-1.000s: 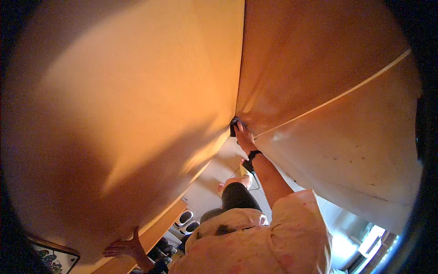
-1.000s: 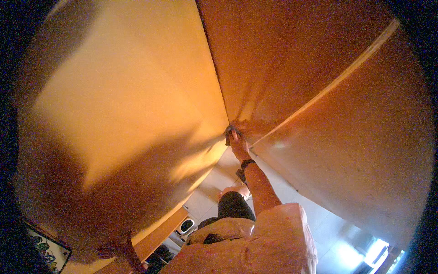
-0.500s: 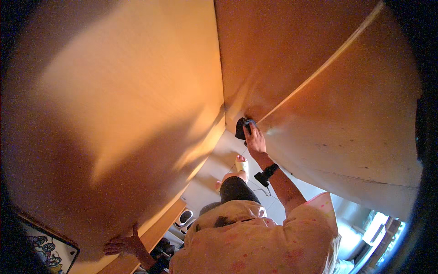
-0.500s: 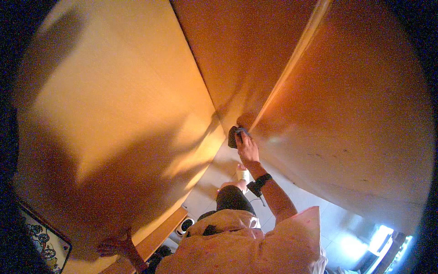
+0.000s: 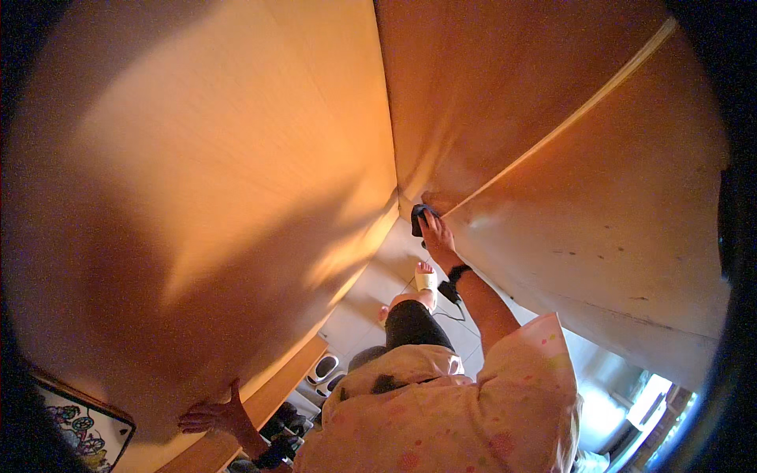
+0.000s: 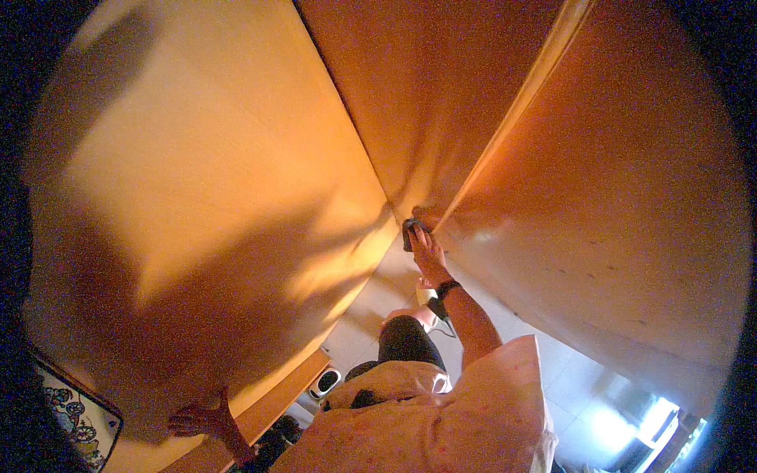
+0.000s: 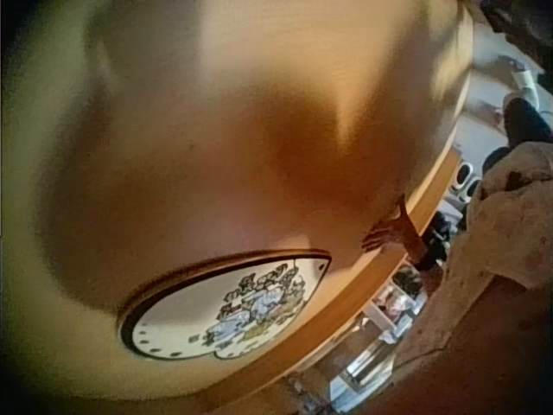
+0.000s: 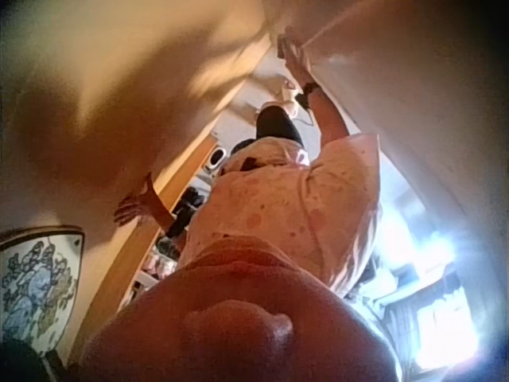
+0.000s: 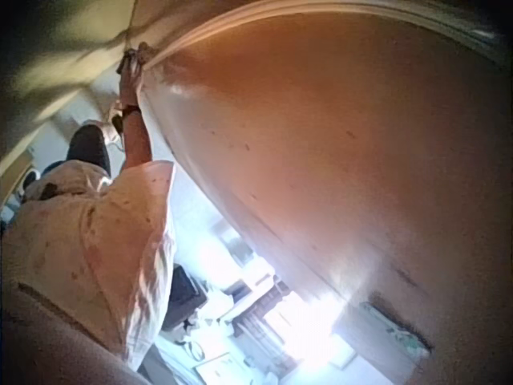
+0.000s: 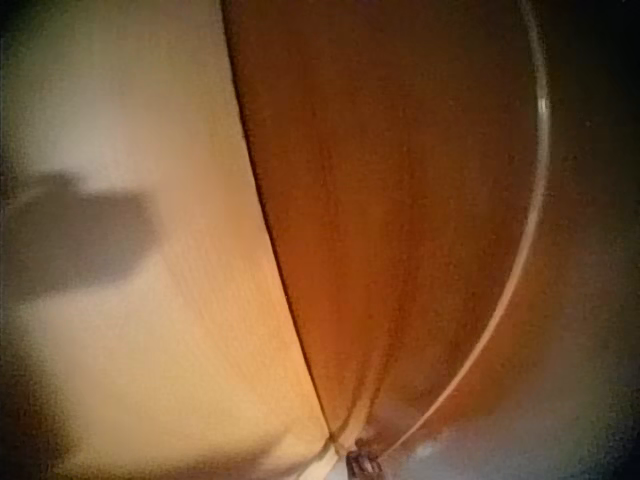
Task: The person wipes a white bathroom door and frame with a cloth, washes the cloth in the sink, then carries the cloth to a living area where they wipe the surface and edges of a large wooden wardrobe.
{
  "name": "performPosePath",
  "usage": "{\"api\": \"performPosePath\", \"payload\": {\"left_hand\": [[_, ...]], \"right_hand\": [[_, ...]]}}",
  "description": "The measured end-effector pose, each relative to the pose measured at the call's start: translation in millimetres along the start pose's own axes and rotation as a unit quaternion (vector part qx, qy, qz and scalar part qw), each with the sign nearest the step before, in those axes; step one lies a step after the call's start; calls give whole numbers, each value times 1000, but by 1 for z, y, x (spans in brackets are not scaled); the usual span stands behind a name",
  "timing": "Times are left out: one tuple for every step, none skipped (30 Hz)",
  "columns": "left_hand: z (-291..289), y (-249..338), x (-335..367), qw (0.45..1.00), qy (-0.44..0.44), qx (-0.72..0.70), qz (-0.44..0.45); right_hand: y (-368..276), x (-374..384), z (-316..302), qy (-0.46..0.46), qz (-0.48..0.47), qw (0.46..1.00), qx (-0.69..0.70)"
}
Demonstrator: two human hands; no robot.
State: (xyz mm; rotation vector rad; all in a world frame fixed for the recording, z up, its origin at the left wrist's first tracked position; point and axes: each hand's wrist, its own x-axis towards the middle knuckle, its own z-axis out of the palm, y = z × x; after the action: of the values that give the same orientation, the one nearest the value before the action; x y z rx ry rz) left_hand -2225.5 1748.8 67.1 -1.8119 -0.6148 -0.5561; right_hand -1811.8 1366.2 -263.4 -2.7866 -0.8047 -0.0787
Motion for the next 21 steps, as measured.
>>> {"api": "performPosePath", "payload": {"left_hand": [[-1, -2, -1, 1000, 6, 13, 12], [-3, -4, -3, 1000, 0, 13, 1], [-5, -4, -3, 1000, -2, 10, -4], [-5, 0, -1, 1000, -2, 1, -10], [-5, 3, 0, 1000, -17, 7, -12], [-3, 3, 0, 1000, -24, 7, -14], [0, 3, 0, 999, -31, 7, -15], [-1, -4, -4, 1000, -22, 11, -5], [-1, -8, -8, 1000, -18, 16, 0], [3, -8, -9, 1000, -10, 13, 7], [6, -3, -13, 999, -25, 8, -24], [8, -2, -15, 999, -31, 4, -39], [8, 0, -13, 998, -39, 5, -54], [3, 0, -8, 999, -31, -4, -41], [3, 0, -9, 999, -28, -8, -34], [2, -2, -9, 999, -25, -7, -28], [4, -2, -14, 999, -21, -8, -27], [4, -3, -18, 999, -20, -8, -27], [4, -2, -20, 999, -19, -10, -27], [1, 2, -17, 999, -30, -20, -20], [-3, 6, -13, 999, -41, -31, -15]], "right_hand": [[-2, -4, -14, 0, -4, 1000, 1], [-5, -8, -31, 31, -18, 999, -14], [-4, -14, -44, 63, -28, 997, -32], [3, -22, -53, 69, -6, 997, -26], [7, -25, -60, 70, -1, 997, -32], [11, -28, -67, 78, -24, 996, -41], [13, -30, -72, 85, -47, 994, -49], [10, -27, -71, 73, -47, 996, -31], [6, -21, -68, 74, -51, 996, -29], [6, -18, -62, 63, -50, 996, -38], [4, -13, -62, 53, -50, 996, -47], [2, -6, -61, 4, -19, 1000, -16], [-3, -4, -65, 5, -20, 1000, -15], [-8, -4, -70, 50, -23, 998, -12], [-13, -4, -74, 94, -27, 995, -8], [-20, -3, -83, 77, 16, 997, 9], [-25, 0, -90, 77, 14, 997, 10], [-30, 4, -95, 97, 21, 995, 6], [-31, 5, -99, 116, 30, 993, -2], [-24, 6, -89, 97, 11, 995, -15], [-22, 6, -77, 98, 12, 995, -18]]}}
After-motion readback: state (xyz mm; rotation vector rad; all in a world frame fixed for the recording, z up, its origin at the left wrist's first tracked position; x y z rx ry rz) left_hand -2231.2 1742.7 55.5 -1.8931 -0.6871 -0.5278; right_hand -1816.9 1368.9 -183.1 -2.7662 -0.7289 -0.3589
